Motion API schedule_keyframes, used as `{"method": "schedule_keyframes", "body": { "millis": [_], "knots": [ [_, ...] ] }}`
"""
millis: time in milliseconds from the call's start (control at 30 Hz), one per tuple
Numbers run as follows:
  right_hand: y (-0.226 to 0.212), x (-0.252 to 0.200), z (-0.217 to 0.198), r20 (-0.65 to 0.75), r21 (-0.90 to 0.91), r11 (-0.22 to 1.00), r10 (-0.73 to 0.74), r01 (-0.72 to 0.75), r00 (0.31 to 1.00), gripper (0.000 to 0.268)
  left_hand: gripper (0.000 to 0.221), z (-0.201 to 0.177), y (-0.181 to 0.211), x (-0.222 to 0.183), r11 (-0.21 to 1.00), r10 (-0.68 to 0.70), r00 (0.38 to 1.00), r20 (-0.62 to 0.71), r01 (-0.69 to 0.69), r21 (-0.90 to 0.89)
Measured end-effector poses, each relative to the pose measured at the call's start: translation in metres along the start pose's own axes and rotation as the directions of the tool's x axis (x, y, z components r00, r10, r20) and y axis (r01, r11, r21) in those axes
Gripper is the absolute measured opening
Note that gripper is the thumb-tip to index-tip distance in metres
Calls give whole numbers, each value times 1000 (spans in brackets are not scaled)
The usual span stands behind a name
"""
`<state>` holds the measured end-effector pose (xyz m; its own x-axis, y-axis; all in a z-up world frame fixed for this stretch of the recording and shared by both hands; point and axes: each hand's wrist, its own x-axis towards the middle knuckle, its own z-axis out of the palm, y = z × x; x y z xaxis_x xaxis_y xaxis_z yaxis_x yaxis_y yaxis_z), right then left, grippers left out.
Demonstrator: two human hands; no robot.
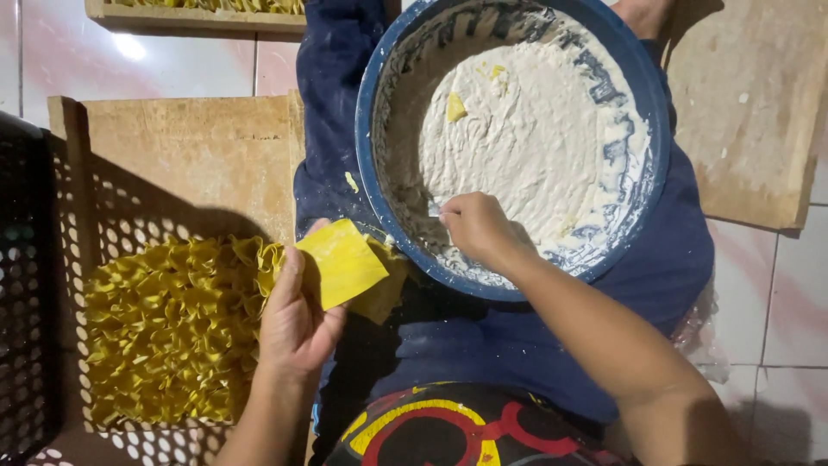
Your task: Preparing wontons by placing filling on wrappers and folding them by hand
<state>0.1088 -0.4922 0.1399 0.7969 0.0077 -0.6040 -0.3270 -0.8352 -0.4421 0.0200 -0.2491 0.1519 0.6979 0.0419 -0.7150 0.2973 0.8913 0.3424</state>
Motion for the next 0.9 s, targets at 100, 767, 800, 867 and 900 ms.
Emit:
{"method": "schedule_keyframes", "body": {
  "millis": [100, 767, 800, 867, 900],
  "knots": [
    [12, 12, 9, -30, 119, 990, -68, 71, 997, 17, 70, -14, -7, 7, 984, -4, 1000, -13, 7, 180],
    [25, 2, -4, -272, 326, 820, -395, 471, 877, 14, 54, 72, -14, -7, 981, 109, 993, -51, -99, 165],
    [26, -3, -4, -265, 329, 816, -403, 475, 876, 14, 54, 69, -16, -4, 981, 117, 991, -57, -107, 163],
    [27, -12, -6, -386, 350, 730, -459, 587, 801, 16, 52, 65, -18, 4, 981, 161, 986, -30, -157, 114],
    [23, -18, -5, -383, 354, 726, -463, 590, 800, 16, 52, 65, -22, 6, 980, 168, 985, -34, -163, 115]
  ]
}}
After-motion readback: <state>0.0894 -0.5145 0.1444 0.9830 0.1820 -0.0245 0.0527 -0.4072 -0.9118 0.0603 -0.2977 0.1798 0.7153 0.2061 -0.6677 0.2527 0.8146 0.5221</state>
